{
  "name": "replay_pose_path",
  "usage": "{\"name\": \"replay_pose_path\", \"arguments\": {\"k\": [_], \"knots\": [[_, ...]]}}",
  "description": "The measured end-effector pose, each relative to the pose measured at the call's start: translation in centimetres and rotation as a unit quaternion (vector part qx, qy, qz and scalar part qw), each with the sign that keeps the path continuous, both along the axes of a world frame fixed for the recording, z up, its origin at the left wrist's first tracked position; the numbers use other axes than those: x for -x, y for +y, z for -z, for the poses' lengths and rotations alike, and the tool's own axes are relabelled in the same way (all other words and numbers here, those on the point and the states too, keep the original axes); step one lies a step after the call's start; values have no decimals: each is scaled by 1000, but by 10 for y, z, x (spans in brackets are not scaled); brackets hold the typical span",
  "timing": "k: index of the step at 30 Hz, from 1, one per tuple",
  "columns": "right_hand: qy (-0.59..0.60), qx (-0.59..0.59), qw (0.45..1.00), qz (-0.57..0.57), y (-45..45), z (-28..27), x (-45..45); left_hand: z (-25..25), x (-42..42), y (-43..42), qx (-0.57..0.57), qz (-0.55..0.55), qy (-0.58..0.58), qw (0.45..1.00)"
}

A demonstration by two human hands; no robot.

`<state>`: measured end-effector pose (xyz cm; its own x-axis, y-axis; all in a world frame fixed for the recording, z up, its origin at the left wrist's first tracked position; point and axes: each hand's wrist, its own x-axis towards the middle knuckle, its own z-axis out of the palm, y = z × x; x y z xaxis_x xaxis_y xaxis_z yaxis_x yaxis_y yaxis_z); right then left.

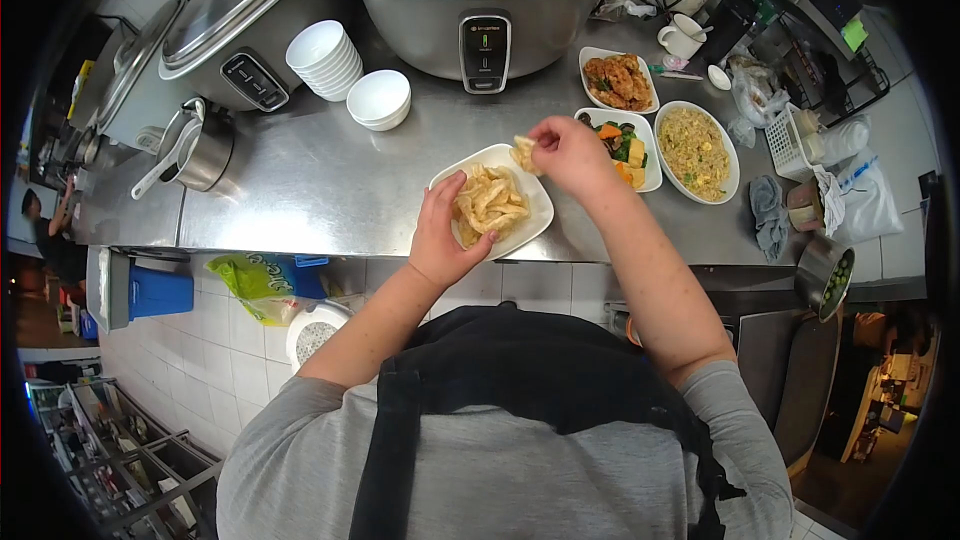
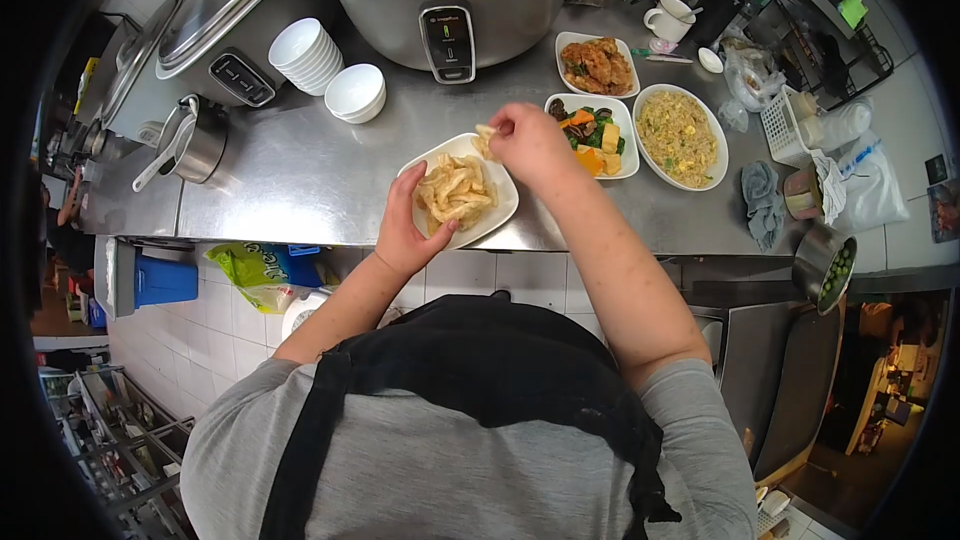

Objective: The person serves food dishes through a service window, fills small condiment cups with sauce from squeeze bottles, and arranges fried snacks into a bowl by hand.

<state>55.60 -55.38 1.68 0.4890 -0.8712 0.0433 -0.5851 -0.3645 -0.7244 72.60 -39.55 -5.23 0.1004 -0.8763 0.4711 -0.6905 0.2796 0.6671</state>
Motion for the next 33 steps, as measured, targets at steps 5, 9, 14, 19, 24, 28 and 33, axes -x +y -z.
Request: {"name": "replay_pose_path", "arguments": {"k": [5,9,14,19,24,28,33], "knots": [[149,-110,980,-79,-7,-2,-14,0,-1,1,6,4,1,1000],[173,-20,980,-96,-2,6,-15,-1,1,1,-5,-9,7,1000],[126,-43,990,-54,7,6,-7,-3,2,1,-14,-17,15,1000],[84,-44,993,-71,20,18,4,1,4,-3,-3,-22,4,1000],[-115,-14,993,-3,45,10,79,1,-2,1,12,8,3,1000],[-281,-248,920,110,97,38,183,6,2,2,-12,-2,-112,994],[-115,-349,873,321,201,212,305,6,-3,-23,-10,23,-92,995]]}}
